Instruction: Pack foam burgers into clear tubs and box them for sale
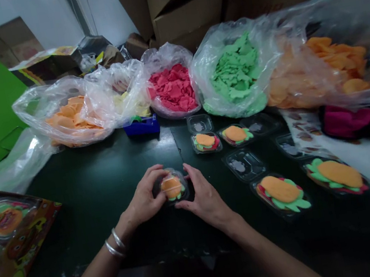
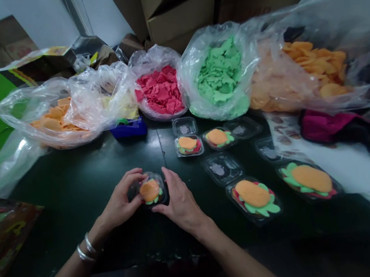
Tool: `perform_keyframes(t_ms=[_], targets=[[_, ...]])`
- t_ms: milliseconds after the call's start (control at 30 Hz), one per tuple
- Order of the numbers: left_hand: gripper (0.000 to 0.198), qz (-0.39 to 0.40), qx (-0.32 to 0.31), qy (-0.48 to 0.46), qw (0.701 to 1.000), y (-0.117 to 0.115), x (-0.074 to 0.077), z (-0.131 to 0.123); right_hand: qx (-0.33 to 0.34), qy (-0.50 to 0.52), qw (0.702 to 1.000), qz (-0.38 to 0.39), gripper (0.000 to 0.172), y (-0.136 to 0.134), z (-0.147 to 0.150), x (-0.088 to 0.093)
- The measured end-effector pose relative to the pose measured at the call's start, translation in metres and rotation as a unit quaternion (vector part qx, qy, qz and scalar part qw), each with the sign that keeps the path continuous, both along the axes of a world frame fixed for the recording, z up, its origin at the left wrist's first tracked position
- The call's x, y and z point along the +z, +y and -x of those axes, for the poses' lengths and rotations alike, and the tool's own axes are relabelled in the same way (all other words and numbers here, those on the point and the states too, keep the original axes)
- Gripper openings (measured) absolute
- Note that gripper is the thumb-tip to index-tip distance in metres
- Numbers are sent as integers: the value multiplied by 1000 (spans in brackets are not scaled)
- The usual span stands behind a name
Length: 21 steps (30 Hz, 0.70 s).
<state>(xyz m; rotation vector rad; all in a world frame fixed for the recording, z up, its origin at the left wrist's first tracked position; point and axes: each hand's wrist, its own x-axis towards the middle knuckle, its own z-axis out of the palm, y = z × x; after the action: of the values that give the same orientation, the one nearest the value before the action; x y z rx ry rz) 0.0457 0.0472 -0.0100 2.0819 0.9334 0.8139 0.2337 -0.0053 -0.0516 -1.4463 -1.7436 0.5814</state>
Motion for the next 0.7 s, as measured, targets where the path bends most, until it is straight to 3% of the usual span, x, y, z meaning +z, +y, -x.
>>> perform_keyframes(t_ms=[100,233,367,467,600,700], targets=[[40,58,37,-38,997,-1,-4,-1,35,-35,999,7,97,-1,-3,4],[29,11,64,-26,998,2,-13,-7,61,-33,996,52,87,-2,-8,9],[27,-37,41,-26,998,3,-19,-8,14,-33,997,71,69,1,-2,16],[27,-51,28,-23,998,3,-20,-6,-25,-56,995,84,66,7,8,21],[36,-49,-4,-4,999,-3,-17,2,-42,-81,991,103,61,13,14,23],[64,-50,-77,84,992,-12,-12,14,-5,-64,993,97,64,10,5,21]])
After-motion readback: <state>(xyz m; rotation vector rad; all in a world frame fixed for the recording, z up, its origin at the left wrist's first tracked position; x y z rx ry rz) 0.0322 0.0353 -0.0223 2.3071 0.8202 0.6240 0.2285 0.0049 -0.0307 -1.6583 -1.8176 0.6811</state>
